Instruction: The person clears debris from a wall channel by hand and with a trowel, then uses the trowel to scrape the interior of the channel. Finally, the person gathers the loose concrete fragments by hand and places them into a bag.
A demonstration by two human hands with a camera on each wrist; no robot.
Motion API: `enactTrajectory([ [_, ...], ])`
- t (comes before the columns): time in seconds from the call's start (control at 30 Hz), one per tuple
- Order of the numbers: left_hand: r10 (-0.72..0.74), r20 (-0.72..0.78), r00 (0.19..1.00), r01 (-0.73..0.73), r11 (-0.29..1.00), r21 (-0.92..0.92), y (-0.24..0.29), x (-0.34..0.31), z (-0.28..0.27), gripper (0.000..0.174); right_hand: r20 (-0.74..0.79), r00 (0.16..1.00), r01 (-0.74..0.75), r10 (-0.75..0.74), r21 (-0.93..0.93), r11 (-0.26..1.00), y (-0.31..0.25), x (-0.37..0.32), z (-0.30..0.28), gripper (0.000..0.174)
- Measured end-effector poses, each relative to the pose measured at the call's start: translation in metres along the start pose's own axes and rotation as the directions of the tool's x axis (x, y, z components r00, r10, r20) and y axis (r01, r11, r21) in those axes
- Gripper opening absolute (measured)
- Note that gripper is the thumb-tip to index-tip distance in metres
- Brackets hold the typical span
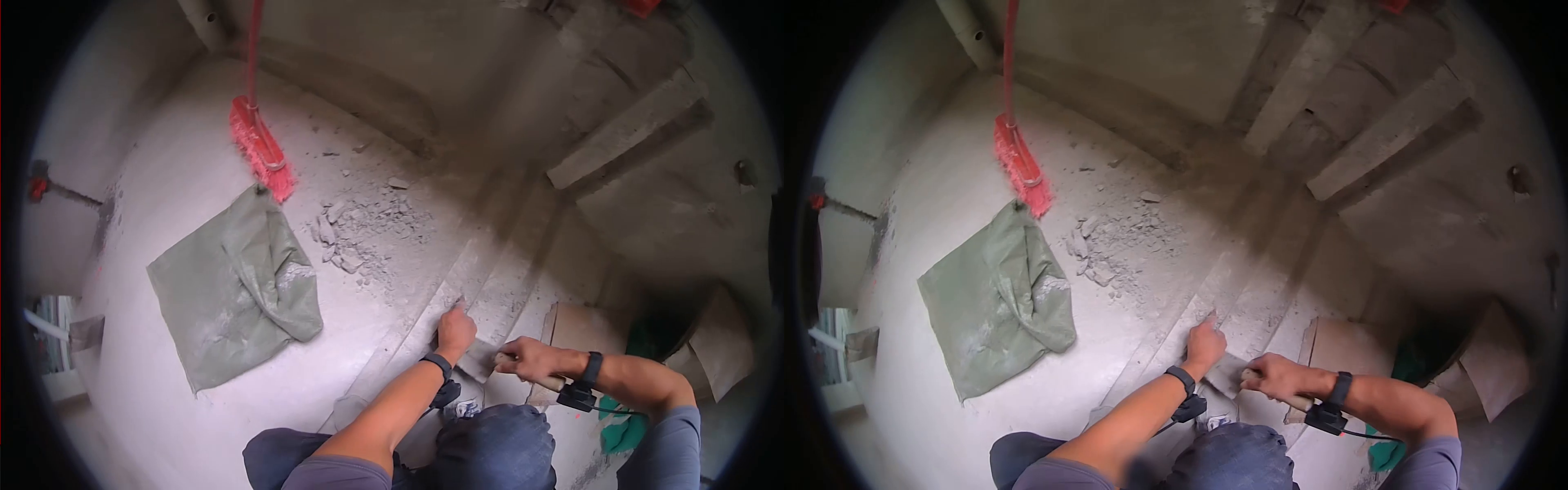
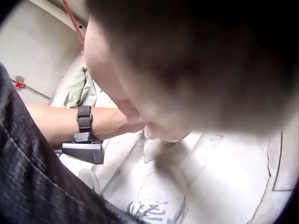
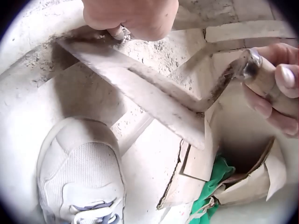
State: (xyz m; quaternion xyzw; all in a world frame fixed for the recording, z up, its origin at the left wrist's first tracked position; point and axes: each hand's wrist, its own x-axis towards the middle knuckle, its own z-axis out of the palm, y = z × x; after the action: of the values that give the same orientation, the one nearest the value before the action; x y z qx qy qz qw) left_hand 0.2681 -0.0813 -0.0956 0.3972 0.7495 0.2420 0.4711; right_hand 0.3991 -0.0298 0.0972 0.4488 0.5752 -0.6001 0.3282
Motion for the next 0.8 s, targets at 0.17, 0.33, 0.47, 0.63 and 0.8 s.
enactTrajectory([
  [0.17, 0.041, 0.014, 0.999, -0.041, 0.999, 0.019, 0.005, 0.003, -0.007, 0.042, -0.280, 0.932, 0.147, -0.230, -0.286, 0.947, 0.033, -0.009, 0.004, 0.036],
  [0.33, 0.025, 0.085, 0.996, -0.031, 0.997, 0.073, 0.008, -0.001, -0.011, 0.036, -0.279, 0.959, 0.002, -0.053, -0.180, 0.984, 0.008, -0.016, -0.018, 0.037],
  [0.47, 0.083, 0.088, 0.993, -0.089, 0.993, 0.073, 0.007, -0.004, -0.016, 0.041, -0.254, 0.967, -0.043, -0.022, -0.247, 0.968, 0.001, -0.007, -0.025, 0.036],
  [0.63, 0.213, 0.079, 0.974, -0.223, 0.962, 0.154, -0.001, -0.004, -0.008, 0.050, -0.310, 0.890, 0.214, -0.335, -0.365, 0.906, 0.047, -0.011, -0.007, 0.029],
  [0.8, 0.214, 0.055, 0.975, -0.220, 0.964, 0.151, -0.002, -0.011, -0.023, 0.044, -0.357, 0.861, 0.273, -0.362, -0.276, 0.922, 0.067, -0.005, 0.009, 0.028],
])
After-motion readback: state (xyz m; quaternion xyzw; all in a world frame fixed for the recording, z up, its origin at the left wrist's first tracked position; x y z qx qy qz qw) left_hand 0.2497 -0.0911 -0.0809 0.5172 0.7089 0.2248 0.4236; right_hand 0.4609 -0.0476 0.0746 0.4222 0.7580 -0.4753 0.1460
